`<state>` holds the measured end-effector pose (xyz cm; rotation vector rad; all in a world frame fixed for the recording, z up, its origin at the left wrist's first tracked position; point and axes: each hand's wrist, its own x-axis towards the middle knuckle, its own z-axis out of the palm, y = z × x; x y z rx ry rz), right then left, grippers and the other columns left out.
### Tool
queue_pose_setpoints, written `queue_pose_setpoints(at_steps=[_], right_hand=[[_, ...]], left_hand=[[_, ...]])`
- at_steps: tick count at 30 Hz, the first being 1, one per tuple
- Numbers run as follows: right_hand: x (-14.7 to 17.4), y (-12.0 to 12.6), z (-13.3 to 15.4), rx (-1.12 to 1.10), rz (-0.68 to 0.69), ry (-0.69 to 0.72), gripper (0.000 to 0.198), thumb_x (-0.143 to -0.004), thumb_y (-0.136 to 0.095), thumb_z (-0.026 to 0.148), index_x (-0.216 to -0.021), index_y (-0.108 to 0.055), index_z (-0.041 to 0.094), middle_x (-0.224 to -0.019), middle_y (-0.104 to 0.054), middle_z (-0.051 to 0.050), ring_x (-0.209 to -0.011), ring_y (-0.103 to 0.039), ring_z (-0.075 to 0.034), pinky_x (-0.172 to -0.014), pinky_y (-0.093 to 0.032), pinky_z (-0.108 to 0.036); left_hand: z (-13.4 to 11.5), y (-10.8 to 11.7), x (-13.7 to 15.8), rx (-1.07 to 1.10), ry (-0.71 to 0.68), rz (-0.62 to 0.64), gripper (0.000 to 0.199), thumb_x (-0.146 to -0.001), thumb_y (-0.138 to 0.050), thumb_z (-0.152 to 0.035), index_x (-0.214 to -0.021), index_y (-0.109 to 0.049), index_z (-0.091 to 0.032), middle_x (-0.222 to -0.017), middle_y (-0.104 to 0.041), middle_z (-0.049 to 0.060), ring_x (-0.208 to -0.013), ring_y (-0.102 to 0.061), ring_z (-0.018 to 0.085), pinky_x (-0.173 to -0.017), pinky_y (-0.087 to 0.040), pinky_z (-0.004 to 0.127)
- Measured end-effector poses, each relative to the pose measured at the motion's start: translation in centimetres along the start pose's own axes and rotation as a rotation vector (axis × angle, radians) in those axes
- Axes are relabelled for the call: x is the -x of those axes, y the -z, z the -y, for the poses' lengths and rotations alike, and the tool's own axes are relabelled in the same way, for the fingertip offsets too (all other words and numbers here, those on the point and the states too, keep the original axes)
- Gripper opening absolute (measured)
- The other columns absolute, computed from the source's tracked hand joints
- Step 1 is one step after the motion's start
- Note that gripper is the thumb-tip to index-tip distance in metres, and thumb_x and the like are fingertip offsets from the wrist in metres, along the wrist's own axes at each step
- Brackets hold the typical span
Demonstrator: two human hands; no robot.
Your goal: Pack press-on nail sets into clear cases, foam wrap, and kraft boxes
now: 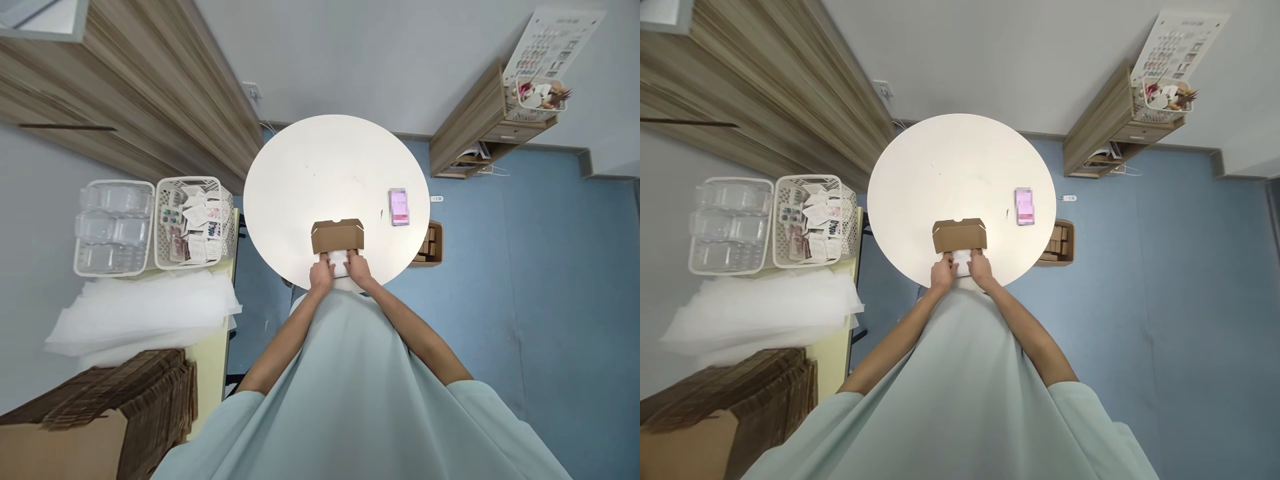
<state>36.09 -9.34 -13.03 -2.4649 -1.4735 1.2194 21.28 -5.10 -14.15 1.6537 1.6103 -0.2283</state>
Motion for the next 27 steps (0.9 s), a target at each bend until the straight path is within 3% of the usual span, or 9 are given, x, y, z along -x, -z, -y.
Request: queue_pose_setpoints(at_steps=[6,11,13,16,18,20,23,27], right_hand=[[0.2,-0.6,0.6,0.118,0.024,0.014,0.029,-0.105,-0.058,0.017,-0.134,-0.056,0.016,-0.126,-0.075,-0.020,-0.112,-0.073,-0.029,-0.089,-0.052,-0.034],[0.9,0.5,1.0,0.142,0.052,0.050,0.019,-0.102,-0.064,0.017,-0.122,-0.064,0.018,-0.128,-0.074,-0.019,-0.112,-0.072,-0.029,-0.090,-0.052,-0.034],[1.8,1.7,0.6,0.068,-0.013,0.069,0.012,-0.106,-0.061,0.027,-0.115,-0.065,0.021,-0.119,-0.076,-0.013,-0.106,-0.072,-0.027,-0.090,-0.051,-0.034],[2.8,3.9,-0.9,-0.120,-0.267,0.058,0.026,-0.110,-0.051,0.045,-0.117,-0.064,0.023,-0.111,-0.076,-0.010,-0.103,-0.069,-0.026,-0.095,-0.051,-0.036],[2.7,5.2,-1.9,-0.220,-0.441,0.040,0.040,-0.106,-0.055,0.050,-0.130,-0.061,0.019,-0.124,-0.073,-0.016,-0.117,-0.066,-0.030,-0.106,-0.049,-0.041],[1.8,6.2,-2.5,-0.324,-0.482,0.036,0.059,-0.100,-0.064,0.050,-0.146,-0.053,0.014,-0.143,-0.065,-0.022,-0.135,-0.059,-0.033,-0.117,-0.045,-0.046],[-0.1,6.7,-2.5,-0.515,-0.349,0.037,0.080,-0.097,-0.069,0.050,-0.162,-0.039,0.014,-0.157,-0.058,-0.023,-0.144,-0.057,-0.034,-0.119,-0.047,-0.047],[-1.8,6.7,-1.5,-0.656,-0.265,0.058,0.081,-0.096,-0.070,0.047,-0.165,-0.038,0.018,-0.154,-0.063,-0.021,-0.132,-0.069,-0.033,-0.115,-0.053,-0.049]], left_hand=[[-1.0,-0.1,0.3,-0.182,-0.078,0.056,0.038,-0.101,-0.062,-0.019,-0.139,-0.061,-0.015,-0.123,-0.076,0.021,-0.114,-0.074,0.033,-0.095,-0.051,0.038],[-0.6,1.0,1.1,-0.206,-0.191,0.057,0.025,-0.098,-0.065,-0.020,-0.123,-0.070,-0.017,-0.134,-0.073,0.019,-0.118,-0.072,0.032,-0.100,-0.051,0.037],[0.3,2.0,1.5,-0.125,-0.189,0.027,0.016,-0.101,-0.063,-0.027,-0.112,-0.073,-0.021,-0.124,-0.078,0.013,-0.114,-0.074,0.030,-0.099,-0.052,0.037],[2.0,4.1,1.7,0.058,-0.114,-0.128,0.018,-0.103,-0.059,-0.034,-0.112,-0.072,-0.024,-0.116,-0.079,0.007,-0.102,-0.076,0.026,-0.099,-0.053,0.037],[2.5,5.6,1.1,0.169,-0.077,-0.265,0.031,-0.099,-0.063,-0.031,-0.129,-0.066,-0.021,-0.131,-0.074,0.010,-0.103,-0.076,0.025,-0.102,-0.054,0.038],[2.2,6.8,0.2,0.281,-0.075,-0.325,0.056,-0.095,-0.068,-0.026,-0.148,-0.055,-0.017,-0.149,-0.065,0.016,-0.119,-0.072,0.027,-0.107,-0.054,0.039],[0.9,8.2,-1.4,0.475,-0.092,-0.237,0.079,-0.091,-0.069,-0.018,-0.164,-0.037,-0.014,-0.161,-0.055,0.021,-0.138,-0.064,0.029,-0.115,-0.052,0.040],[-0.7,9.3,-2.3,0.600,-0.157,-0.103,0.090,-0.089,-0.070,-0.014,-0.169,-0.031,-0.017,-0.166,-0.051,0.021,-0.130,-0.070,0.028,-0.113,-0.055,0.041]])
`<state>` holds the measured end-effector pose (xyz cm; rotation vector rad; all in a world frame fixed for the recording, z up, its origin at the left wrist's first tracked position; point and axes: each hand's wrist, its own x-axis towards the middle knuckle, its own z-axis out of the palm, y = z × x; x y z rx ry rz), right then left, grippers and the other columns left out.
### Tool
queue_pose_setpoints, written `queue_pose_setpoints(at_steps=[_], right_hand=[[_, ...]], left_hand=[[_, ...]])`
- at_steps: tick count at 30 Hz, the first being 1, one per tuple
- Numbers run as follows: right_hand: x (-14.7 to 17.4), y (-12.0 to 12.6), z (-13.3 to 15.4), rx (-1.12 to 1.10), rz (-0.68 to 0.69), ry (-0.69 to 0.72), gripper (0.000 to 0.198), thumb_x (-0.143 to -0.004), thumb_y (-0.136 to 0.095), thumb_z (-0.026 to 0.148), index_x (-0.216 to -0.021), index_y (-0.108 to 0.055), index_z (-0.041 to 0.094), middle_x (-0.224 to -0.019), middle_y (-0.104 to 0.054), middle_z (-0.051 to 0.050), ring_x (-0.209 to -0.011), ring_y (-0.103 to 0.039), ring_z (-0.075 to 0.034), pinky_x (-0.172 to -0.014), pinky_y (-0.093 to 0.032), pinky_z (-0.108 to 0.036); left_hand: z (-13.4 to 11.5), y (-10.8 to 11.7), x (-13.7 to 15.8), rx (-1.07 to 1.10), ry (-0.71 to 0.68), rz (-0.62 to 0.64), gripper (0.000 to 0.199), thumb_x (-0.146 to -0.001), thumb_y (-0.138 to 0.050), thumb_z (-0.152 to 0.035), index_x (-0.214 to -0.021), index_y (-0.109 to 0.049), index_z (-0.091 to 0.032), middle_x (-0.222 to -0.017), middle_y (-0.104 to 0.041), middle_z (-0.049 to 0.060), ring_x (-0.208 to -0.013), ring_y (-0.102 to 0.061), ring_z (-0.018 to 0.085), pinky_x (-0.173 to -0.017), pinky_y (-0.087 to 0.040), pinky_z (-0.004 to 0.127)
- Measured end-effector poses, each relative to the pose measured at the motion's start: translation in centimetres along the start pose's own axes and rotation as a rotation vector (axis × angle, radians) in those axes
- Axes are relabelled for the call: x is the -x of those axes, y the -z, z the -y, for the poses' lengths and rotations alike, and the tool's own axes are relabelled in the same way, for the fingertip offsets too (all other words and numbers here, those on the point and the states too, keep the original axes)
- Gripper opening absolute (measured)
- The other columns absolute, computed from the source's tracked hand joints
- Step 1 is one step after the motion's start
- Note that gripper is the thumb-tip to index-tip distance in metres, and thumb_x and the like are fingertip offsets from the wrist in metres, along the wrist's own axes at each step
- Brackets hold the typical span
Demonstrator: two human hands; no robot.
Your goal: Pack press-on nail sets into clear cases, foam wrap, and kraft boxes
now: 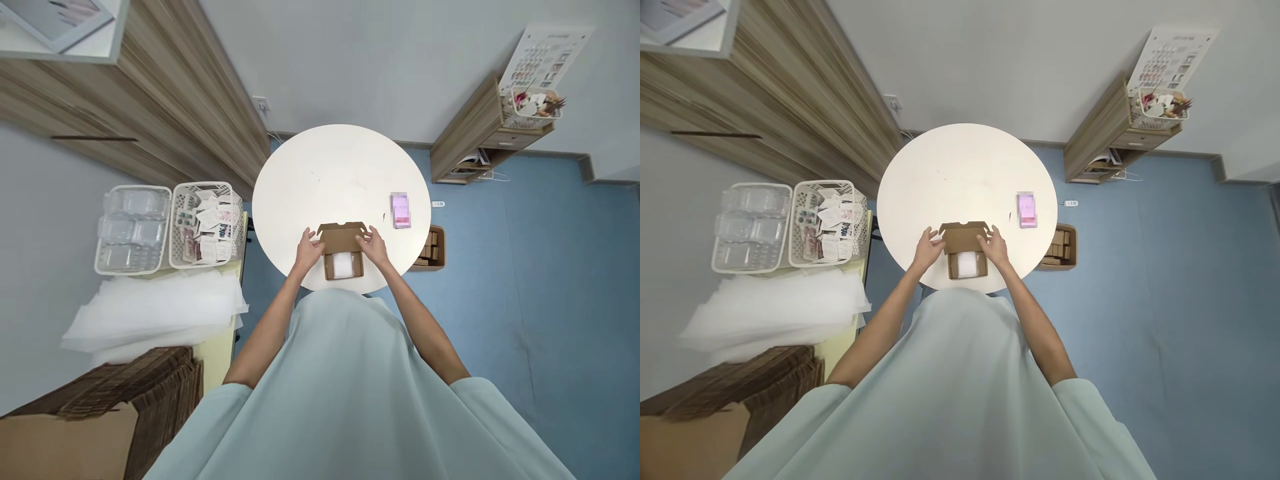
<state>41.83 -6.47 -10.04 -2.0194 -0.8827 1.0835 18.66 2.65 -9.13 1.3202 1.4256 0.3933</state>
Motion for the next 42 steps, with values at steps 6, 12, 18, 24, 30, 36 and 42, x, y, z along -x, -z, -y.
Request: queue_pose_setpoints(at_steps=[6,12,18,24,30,36,42], right_hand=[[-0.2,-0.3,1.3,-0.054,-0.024,0.068,0.080,-0.097,-0.071,0.043,-0.166,-0.040,0.018,-0.153,-0.063,-0.021,-0.128,-0.072,-0.032,-0.114,-0.056,-0.050],[0.6,0.2,0.8,0.010,-0.036,0.136,0.070,-0.098,-0.067,0.040,-0.162,-0.048,0.018,-0.167,-0.048,-0.021,-0.117,-0.076,-0.029,-0.109,-0.060,-0.045],[3.3,-0.3,-2.6,0.129,0.022,0.211,0.064,-0.098,-0.063,0.033,-0.160,-0.051,0.021,-0.160,-0.055,-0.018,-0.133,-0.066,-0.031,-0.112,-0.058,-0.046],[6.3,-1.2,-5.0,0.230,0.126,0.166,0.073,-0.095,-0.066,0.030,-0.164,-0.044,0.018,-0.159,-0.057,-0.018,-0.142,-0.060,-0.032,-0.119,-0.052,-0.050],[7.9,-0.7,-4.7,0.313,0.078,0.177,0.073,-0.099,-0.064,0.030,-0.167,-0.039,0.020,-0.168,-0.050,-0.016,-0.153,-0.051,-0.032,-0.126,-0.045,-0.051],[8.6,-0.7,-3.6,0.428,0.132,0.083,0.048,-0.105,-0.053,0.024,-0.152,-0.059,0.027,-0.142,-0.073,-0.008,-0.123,-0.074,-0.031,-0.107,-0.058,-0.045],[8.6,-1.3,-4.5,0.480,0.235,-0.021,0.038,-0.104,-0.053,0.014,-0.138,-0.067,0.023,-0.130,-0.080,-0.007,-0.124,-0.075,-0.025,-0.101,-0.058,-0.034]], left_hand=[[-0.3,0.0,-0.7,0.082,-0.076,0.023,0.096,-0.085,-0.075,-0.014,-0.170,-0.031,-0.021,-0.168,-0.049,0.020,-0.128,-0.072,0.029,-0.109,-0.059,0.042],[1.4,-0.5,-0.4,0.120,-0.132,0.015,0.086,-0.087,-0.070,-0.012,-0.167,-0.037,-0.018,-0.166,-0.050,0.020,-0.133,-0.069,0.028,-0.116,-0.055,0.045],[5.0,-1.7,1.8,0.055,-0.154,0.019,0.081,-0.087,-0.069,-0.011,-0.163,-0.043,-0.018,-0.166,-0.051,0.017,-0.138,-0.065,0.028,-0.122,-0.051,0.045],[7.4,-2.6,4.4,-0.144,-0.182,0.061,0.088,-0.082,-0.072,-0.007,-0.165,-0.043,-0.019,-0.163,-0.054,0.017,-0.148,-0.057,0.032,-0.126,-0.045,0.049],[7.3,-1.6,6.2,-0.290,-0.278,-0.025,0.079,-0.093,-0.066,-0.015,-0.167,-0.041,-0.022,-0.169,-0.050,0.013,-0.157,-0.047,0.031,-0.129,-0.042,0.049],[6.3,-1.3,6.9,-0.439,-0.278,0.006,0.048,-0.102,-0.056,-0.018,-0.149,-0.065,-0.022,-0.153,-0.067,0.009,-0.141,-0.064,0.028,-0.123,-0.048,0.044],[7.0,-1.9,7.1,-0.621,-0.090,0.149,0.044,-0.102,-0.057,-0.020,-0.144,-0.071,-0.023,-0.128,-0.081,0.008,-0.121,-0.075,0.029,-0.106,-0.056,0.038]])
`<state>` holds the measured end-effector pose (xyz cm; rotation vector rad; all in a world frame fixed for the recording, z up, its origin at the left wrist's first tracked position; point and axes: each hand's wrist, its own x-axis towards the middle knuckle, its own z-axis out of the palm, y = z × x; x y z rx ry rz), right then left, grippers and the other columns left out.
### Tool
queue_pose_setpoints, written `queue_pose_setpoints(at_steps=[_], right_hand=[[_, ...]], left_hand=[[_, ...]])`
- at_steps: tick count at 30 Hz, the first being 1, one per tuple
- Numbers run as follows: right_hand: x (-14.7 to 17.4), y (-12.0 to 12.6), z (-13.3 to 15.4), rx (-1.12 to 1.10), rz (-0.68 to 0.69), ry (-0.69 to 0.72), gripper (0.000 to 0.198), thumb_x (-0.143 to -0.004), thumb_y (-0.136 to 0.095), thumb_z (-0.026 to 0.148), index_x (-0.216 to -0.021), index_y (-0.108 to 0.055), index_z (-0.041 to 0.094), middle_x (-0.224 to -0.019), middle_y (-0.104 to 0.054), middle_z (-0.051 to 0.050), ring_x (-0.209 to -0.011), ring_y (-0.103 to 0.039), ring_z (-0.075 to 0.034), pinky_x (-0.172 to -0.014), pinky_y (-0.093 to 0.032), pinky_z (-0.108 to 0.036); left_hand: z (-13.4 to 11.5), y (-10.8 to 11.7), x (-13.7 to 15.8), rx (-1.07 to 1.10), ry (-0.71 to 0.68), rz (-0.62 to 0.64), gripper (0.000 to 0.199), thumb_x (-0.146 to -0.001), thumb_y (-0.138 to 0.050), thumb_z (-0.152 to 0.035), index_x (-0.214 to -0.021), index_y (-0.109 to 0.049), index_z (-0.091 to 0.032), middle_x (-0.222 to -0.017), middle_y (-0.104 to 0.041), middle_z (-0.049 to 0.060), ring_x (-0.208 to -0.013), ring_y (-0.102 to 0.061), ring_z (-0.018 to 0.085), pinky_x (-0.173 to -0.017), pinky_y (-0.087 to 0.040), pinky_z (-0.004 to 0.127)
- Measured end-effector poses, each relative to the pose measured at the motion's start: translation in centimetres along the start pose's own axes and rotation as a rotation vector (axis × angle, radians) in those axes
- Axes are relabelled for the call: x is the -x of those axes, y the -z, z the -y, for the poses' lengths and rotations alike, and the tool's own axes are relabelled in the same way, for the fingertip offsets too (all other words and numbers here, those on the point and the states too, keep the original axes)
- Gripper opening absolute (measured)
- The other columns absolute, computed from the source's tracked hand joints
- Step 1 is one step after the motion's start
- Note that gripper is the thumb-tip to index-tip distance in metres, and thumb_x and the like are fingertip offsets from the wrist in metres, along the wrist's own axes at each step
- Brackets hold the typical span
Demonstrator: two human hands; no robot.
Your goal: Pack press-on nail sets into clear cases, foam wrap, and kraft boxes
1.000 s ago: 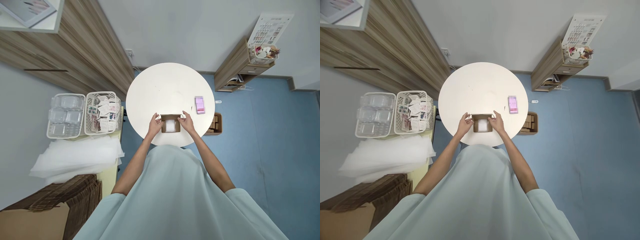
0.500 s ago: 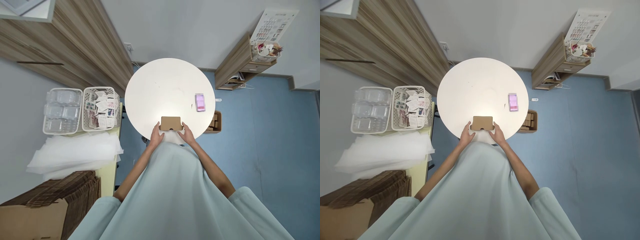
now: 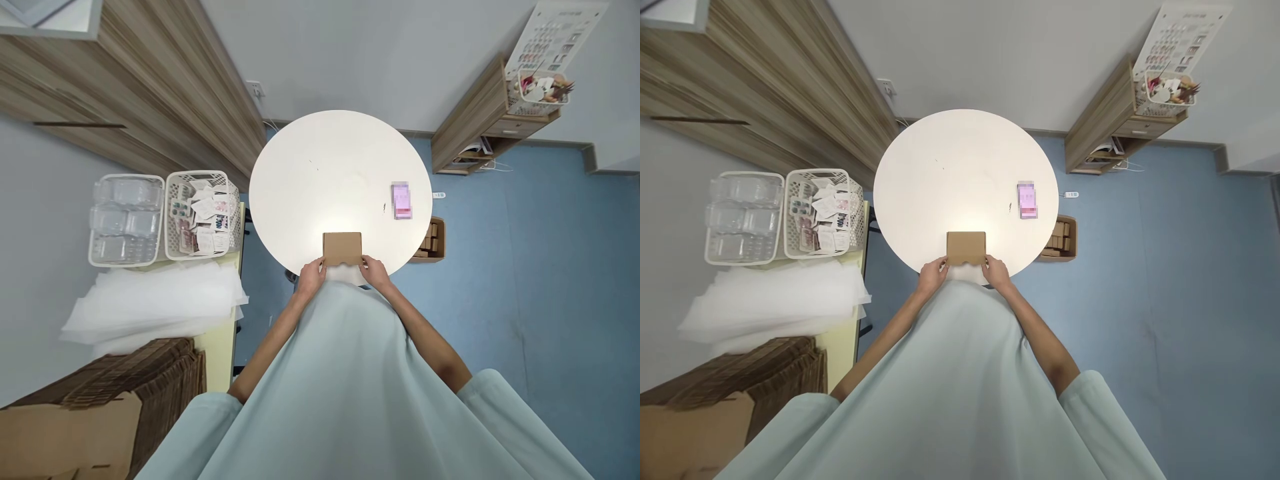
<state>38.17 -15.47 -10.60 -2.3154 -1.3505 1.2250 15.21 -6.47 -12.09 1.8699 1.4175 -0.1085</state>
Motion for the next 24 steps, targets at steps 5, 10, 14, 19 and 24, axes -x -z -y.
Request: queue_pose_setpoints(at_steps=[5,10,14,19,24], right_hand=[[-0.5,-1.1,-1.1,-0.078,0.018,-0.012,0.041,-0.097,-0.058,0.007,-0.133,-0.071,0.022,-0.132,-0.080,-0.007,-0.123,-0.076,-0.025,-0.103,-0.059,-0.035],[-0.8,-2.0,-1.9,-0.204,-0.025,-0.059,0.036,-0.095,-0.064,0.011,-0.130,-0.070,0.019,-0.132,-0.079,-0.010,-0.122,-0.077,-0.025,-0.104,-0.060,-0.037],[-1.0,-2.3,-2.4,-0.239,-0.053,-0.098,0.033,-0.099,-0.060,0.013,-0.130,-0.069,0.018,-0.133,-0.079,-0.013,-0.122,-0.077,-0.024,-0.105,-0.059,-0.036],[-1.4,-2.5,-2.8,-0.221,-0.059,-0.128,0.035,-0.099,-0.058,0.011,-0.132,-0.070,0.017,-0.133,-0.079,-0.014,-0.123,-0.076,-0.025,-0.106,-0.058,-0.037],[-1.9,-2.9,-3.0,-0.209,-0.065,-0.136,0.036,-0.098,-0.059,0.008,-0.130,-0.071,0.019,-0.131,-0.080,-0.011,-0.118,-0.078,-0.023,-0.105,-0.058,-0.035]], left_hand=[[0.3,-1.1,-0.3,0.035,0.051,0.013,0.041,-0.096,-0.063,-0.015,-0.133,-0.078,-0.025,-0.121,-0.083,0.008,-0.116,-0.077,0.031,-0.103,-0.058,0.038],[0.3,-2.1,-0.7,0.331,0.140,-0.045,0.047,-0.090,-0.066,-0.009,-0.135,-0.075,-0.018,-0.131,-0.080,0.011,-0.125,-0.075,0.026,-0.109,-0.057,0.035],[0.2,-2.8,-1.0,0.446,0.233,-0.092,0.056,-0.089,-0.069,-0.010,-0.145,-0.066,-0.012,-0.136,-0.077,0.017,-0.129,-0.074,0.026,-0.114,-0.055,0.037],[0.0,-3.5,-1.6,0.440,0.283,-0.102,0.053,-0.089,-0.068,-0.011,-0.142,-0.068,-0.010,-0.135,-0.077,0.017,-0.132,-0.072,0.026,-0.115,-0.052,0.035],[0.1,-4.2,-2.6,0.369,0.294,-0.102,0.052,-0.085,-0.066,-0.009,-0.137,-0.072,-0.016,-0.126,-0.082,0.011,-0.127,-0.074,0.027,-0.112,-0.054,0.039]])
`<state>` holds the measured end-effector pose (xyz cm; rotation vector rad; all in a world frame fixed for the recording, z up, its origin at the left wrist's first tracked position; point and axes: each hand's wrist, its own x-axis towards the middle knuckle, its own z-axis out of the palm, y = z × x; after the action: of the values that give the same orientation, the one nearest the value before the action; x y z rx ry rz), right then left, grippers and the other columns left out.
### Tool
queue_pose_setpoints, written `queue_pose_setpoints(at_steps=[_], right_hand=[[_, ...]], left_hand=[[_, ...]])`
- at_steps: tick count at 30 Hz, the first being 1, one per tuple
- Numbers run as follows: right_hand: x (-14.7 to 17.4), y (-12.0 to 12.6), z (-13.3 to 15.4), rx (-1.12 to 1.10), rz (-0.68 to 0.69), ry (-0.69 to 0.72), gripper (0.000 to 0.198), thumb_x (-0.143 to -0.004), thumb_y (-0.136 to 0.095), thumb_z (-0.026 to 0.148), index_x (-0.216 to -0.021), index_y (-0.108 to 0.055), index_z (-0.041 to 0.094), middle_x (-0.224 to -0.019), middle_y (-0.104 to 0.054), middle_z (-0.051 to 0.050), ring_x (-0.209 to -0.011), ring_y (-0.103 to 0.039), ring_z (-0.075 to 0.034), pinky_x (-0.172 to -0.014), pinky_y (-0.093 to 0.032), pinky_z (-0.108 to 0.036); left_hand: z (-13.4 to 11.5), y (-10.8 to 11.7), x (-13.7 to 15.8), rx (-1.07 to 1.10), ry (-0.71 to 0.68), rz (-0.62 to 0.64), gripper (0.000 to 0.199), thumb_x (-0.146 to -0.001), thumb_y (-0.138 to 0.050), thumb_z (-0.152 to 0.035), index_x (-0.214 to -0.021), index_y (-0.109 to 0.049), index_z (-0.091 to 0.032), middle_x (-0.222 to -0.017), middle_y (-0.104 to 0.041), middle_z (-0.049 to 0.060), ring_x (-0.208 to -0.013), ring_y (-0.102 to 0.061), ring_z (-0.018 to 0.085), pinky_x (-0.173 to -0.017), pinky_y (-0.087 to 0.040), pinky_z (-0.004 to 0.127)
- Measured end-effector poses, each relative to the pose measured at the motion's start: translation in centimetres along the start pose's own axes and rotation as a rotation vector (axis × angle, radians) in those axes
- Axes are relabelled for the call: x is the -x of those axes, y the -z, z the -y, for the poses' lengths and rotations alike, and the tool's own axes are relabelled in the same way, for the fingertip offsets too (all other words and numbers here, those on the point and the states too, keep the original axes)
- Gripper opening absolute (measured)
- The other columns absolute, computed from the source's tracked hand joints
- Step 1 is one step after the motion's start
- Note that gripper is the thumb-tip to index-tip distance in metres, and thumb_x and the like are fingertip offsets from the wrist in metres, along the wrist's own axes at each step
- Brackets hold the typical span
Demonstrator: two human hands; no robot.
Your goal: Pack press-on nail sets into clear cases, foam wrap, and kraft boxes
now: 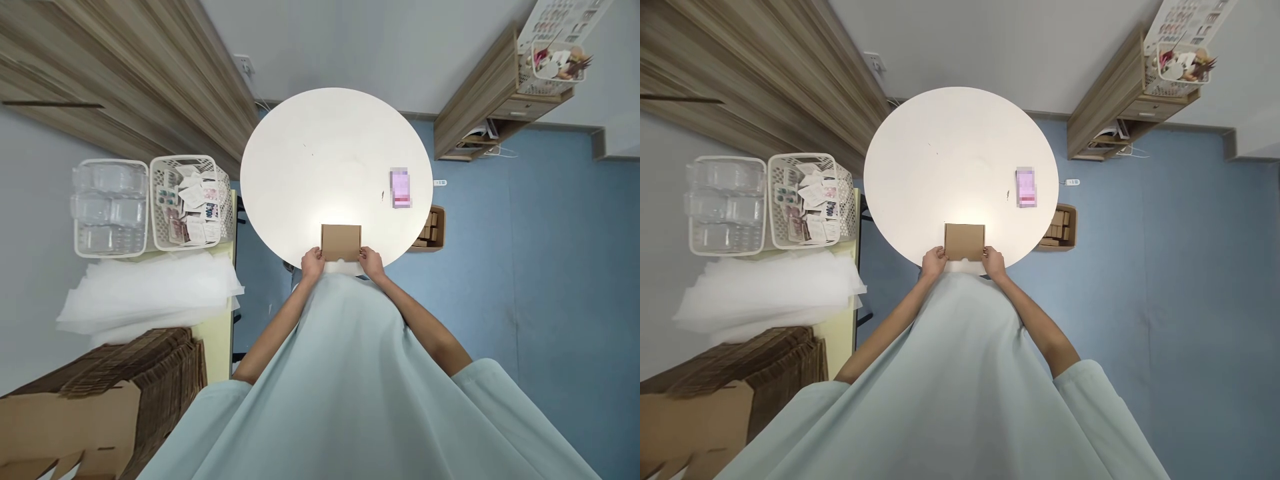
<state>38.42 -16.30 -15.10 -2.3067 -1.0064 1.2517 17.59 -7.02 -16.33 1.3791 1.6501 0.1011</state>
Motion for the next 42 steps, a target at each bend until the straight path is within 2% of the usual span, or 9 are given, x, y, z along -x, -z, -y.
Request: queue_pose_setpoints(at_steps=[9,13,19,23,25,29,31,36,42], right_hand=[[-0.7,-0.2,-0.2,0.040,-0.018,0.018,0.039,-0.100,-0.058,0.012,-0.137,-0.066,0.020,-0.131,-0.079,-0.011,-0.111,-0.079,-0.024,-0.105,-0.058,-0.039],[-0.8,0.0,-0.5,0.042,-0.023,0.033,0.040,-0.102,-0.057,0.015,-0.140,-0.066,0.021,-0.130,-0.079,-0.011,-0.109,-0.078,-0.024,-0.104,-0.058,-0.039],[-1.3,0.2,-0.3,0.084,-0.038,0.054,0.033,-0.099,-0.057,0.014,-0.127,-0.073,0.020,-0.122,-0.078,-0.009,-0.105,-0.076,-0.022,-0.101,-0.058,-0.034],[-1.4,0.5,-0.3,0.118,-0.023,0.080,0.028,-0.098,-0.057,0.015,-0.116,-0.078,0.017,-0.123,-0.077,-0.011,-0.100,-0.076,-0.021,-0.100,-0.058,-0.034],[-1.2,0.8,-0.3,0.082,-0.023,0.088,0.028,-0.097,-0.059,0.017,-0.117,-0.079,0.017,-0.124,-0.077,-0.012,-0.105,-0.076,-0.023,-0.103,-0.059,-0.036],[0.0,1.9,0.1,-0.133,-0.034,0.133,0.031,-0.097,-0.060,0.020,-0.120,-0.080,0.022,-0.143,-0.073,-0.008,-0.125,-0.073,-0.024,-0.112,-0.057,-0.039],[1.0,2.7,0.6,-0.222,-0.039,0.137,0.028,-0.098,-0.062,0.025,-0.117,-0.082,0.025,-0.148,-0.072,-0.004,-0.128,-0.073,-0.026,-0.114,-0.057,-0.040],[2.7,4.2,1.9,-0.265,-0.081,0.128,0.028,-0.101,-0.065,0.042,-0.111,-0.084,0.025,-0.132,-0.080,-0.005,-0.121,-0.076,-0.030,-0.109,-0.060,-0.045],[2.0,4.2,1.9,-0.236,-0.053,0.097,0.029,-0.103,-0.064,0.040,-0.119,-0.082,0.024,-0.130,-0.080,-0.008,-0.118,-0.077,-0.028,-0.107,-0.060,-0.043]], left_hand=[[0.1,-0.6,-0.8,-0.073,-0.045,-0.019,0.046,-0.090,-0.066,-0.012,-0.136,-0.072,-0.017,-0.135,-0.078,0.015,-0.131,-0.072,0.028,-0.114,-0.052,0.040],[0.1,-0.6,-0.9,-0.062,-0.064,-0.024,0.047,-0.090,-0.066,-0.013,-0.137,-0.072,-0.020,-0.130,-0.080,0.013,-0.128,-0.073,0.027,-0.114,-0.052,0.041],[-0.2,-0.2,-0.7,-0.094,-0.076,0.002,0.047,-0.093,-0.061,-0.012,-0.137,-0.073,-0.018,-0.130,-0.080,0.012,-0.128,-0.073,0.027,-0.114,-0.052,0.038],[-0.5,0.5,-0.5,-0.110,-0.092,0.034,0.044,-0.095,-0.061,-0.015,-0.136,-0.075,-0.020,-0.125,-0.082,0.010,-0.122,-0.075,0.027,-0.111,-0.054,0.038],[-0.7,1.0,-0.1,-0.096,-0.084,0.020,0.040,-0.095,-0.063,-0.019,-0.133,-0.077,-0.019,-0.124,-0.082,0.011,-0.120,-0.076,0.028,-0.110,-0.055,0.038],[-1.3,2.7,1.4,0.011,-0.152,0.020,0.032,-0.097,-0.066,-0.026,-0.125,-0.081,-0.019,-0.137,-0.077,0.009,-0.122,-0.075,0.026,-0.114,-0.055,0.039],[-1.6,3.7,2.3,0.086,-0.202,0.036,0.031,-0.100,-0.065,-0.030,-0.125,-0.081,-0.021,-0.139,-0.076,0.006,-0.124,-0.074,0.026,-0.115,-0.055,0.040],[-2.1,5.5,3.5,0.132,-0.203,0.014,0.036,-0.103,-0.066,-0.043,-0.126,-0.081,-0.019,-0.131,-0.080,0.008,-0.125,-0.074,0.029,-0.114,-0.056,0.041],[-1.6,5.3,2.5,0.134,-0.125,0.067,0.035,-0.101,-0.067,-0.039,-0.128,-0.079,-0.019,-0.126,-0.081,0.010,-0.111,-0.078,0.029,-0.105,-0.059,0.041]])
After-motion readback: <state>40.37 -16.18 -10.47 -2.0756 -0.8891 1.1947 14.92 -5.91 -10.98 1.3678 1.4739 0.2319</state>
